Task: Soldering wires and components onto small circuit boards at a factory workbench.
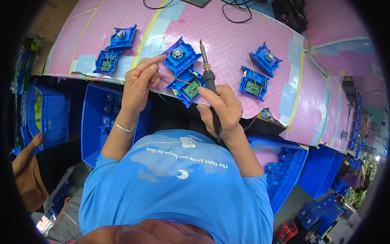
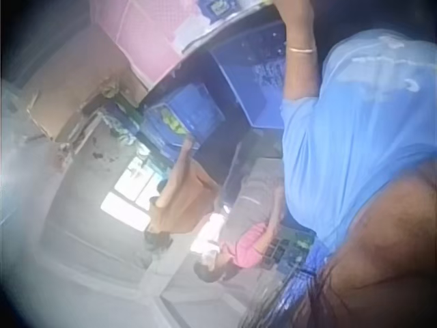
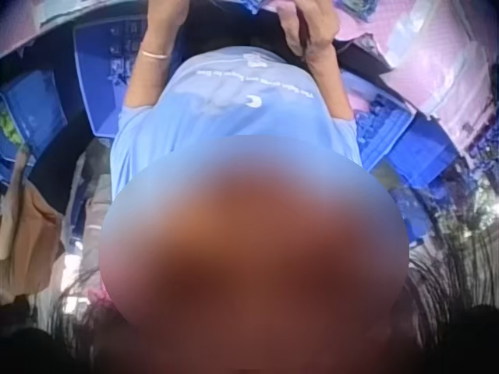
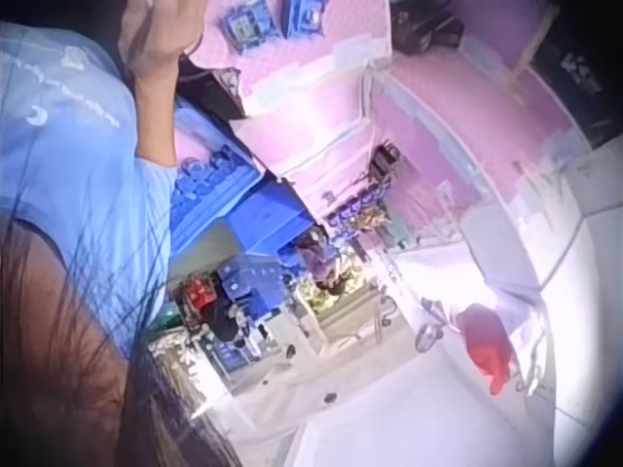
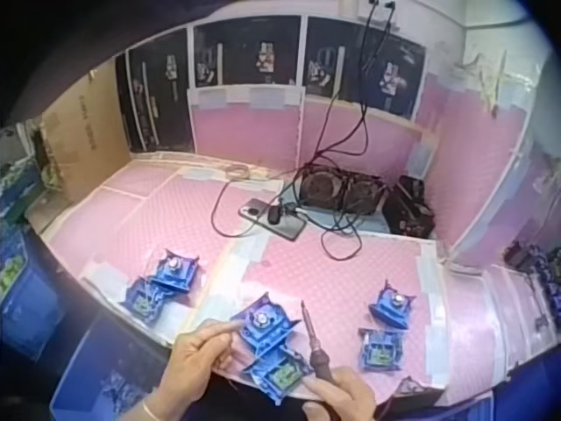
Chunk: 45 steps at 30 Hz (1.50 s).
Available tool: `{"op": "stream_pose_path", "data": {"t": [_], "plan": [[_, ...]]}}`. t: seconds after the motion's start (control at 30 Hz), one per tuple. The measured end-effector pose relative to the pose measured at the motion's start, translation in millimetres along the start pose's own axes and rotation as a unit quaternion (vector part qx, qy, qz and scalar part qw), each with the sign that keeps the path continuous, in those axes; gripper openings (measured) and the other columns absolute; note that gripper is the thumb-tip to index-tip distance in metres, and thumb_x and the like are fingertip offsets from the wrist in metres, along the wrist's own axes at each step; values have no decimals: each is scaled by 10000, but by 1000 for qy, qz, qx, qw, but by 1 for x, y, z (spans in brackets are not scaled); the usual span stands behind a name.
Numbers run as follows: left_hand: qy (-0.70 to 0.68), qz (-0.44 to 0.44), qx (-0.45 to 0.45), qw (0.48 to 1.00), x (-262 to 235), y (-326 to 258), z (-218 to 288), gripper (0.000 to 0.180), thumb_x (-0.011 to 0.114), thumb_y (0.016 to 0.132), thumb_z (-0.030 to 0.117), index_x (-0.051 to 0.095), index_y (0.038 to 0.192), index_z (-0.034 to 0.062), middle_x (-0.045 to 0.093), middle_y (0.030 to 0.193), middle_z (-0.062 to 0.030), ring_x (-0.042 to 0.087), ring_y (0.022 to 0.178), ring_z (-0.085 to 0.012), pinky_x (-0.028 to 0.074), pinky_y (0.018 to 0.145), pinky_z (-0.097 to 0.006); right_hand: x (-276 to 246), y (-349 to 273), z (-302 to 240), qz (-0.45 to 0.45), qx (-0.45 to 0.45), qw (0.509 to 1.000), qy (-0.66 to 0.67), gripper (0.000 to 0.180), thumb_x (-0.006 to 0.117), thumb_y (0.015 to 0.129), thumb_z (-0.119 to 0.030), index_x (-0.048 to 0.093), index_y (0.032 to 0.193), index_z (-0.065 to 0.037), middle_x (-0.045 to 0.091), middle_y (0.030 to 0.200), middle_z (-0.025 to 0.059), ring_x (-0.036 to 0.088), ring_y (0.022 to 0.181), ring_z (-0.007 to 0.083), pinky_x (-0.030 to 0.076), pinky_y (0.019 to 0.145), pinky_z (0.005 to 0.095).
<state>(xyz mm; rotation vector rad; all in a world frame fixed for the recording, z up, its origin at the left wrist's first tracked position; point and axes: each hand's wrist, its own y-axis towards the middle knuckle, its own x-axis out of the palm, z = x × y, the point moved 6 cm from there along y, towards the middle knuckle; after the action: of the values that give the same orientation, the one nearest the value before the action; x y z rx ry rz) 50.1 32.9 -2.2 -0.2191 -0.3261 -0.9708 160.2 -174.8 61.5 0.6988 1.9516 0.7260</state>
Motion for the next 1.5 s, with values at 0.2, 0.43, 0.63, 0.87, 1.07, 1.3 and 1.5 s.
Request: {"op": "stream_pose_path", "data": {"t": [0.2, 0.43, 0.63, 0.87, 1.07, 1.3, 1.5], "plan": [[277, 131, 134, 942, 5, -5, 23, 273, 666, 996, 62, 734, 1257, 23, 564, 937, 18, 488, 713, -48, 443, 656, -211, -2, -5, 0, 55, 126, 980, 144, 322, 660, 919, -34, 627, 1213, 93, 679, 875, 157, 641, 737, 210, 510, 671, 311], [223, 99, 142, 959, -4, 1, 15, 250, 675, 985, 69, 754, 1220, 37, 581, 926, 19, 478, 738, -40, 394, 619, -213, 11, 4, 0, 11, 124, 985, 118, 314, 662, 860, 61, 656, 1171, 102, 686, 856, 163, 648, 729, 183, 494, 652, 283], [233, 94, 181, 951, 0, -1, 26, 316, 636, 1012, 60, 703, 1320, 33, 577, 967, 20, 448, 723, -36, 373, 606, -196, 14, 8, 3, 14, 142, 983, 114, 312, 670, 862, 71, 670, 1174, 82, 701, 896, 150, 642, 736, 173, 485, 664, 268], [210, 13, 230, 950, 34, -21, 38, 575, 743, 890, -59, 611, 1433, 74, 655, 893, 7, 549, 711, -37, 459, 615, -193, 28, 25, 7, 52, 140, 978, 147, 240, 697, 903, 119, 700, 1129, 36, 731, 947, 141, 696, 822, 174, 552, 731, 272], [195, 5, 175, 965, 36, -26, 29, 411, 767, 910, -3, 668, 1308, 27, 703, 933, -30, 630, 773, -49, 492, 625, -195, 32, 26, 9, 32, 144, 970, 193, 247, 724, 890, 124, 702, 1113, 21, 725, 930, 127, 692, 797, 161, 554, 708, 259], [396, 135, 251, 873, 2, -17, 47, 67, 805, 874, 22, 748, 905, 4, 684, 816, -30, 612, 676, -67, 475, 589, -211, 18, 23, 13, 53, 142, 978, 143, 210, 613, 907, 111, 689, 1095, 57, 676, 856, 121, 618, 731, 151, 480, 670, 268], [444, 161, 309, 825, -4, -10, 48, 92, 803, 862, -7, 713, 880, -1, 663, 793, -39, 603, 644, -67, 466, 551, -222, 14, 11, 5, 44, 183, 970, 152, 266, 626, 878, 56, 679, 1138, 76, 685, 890, 124, 632, 763, 145, 487, 703, 266]]}}
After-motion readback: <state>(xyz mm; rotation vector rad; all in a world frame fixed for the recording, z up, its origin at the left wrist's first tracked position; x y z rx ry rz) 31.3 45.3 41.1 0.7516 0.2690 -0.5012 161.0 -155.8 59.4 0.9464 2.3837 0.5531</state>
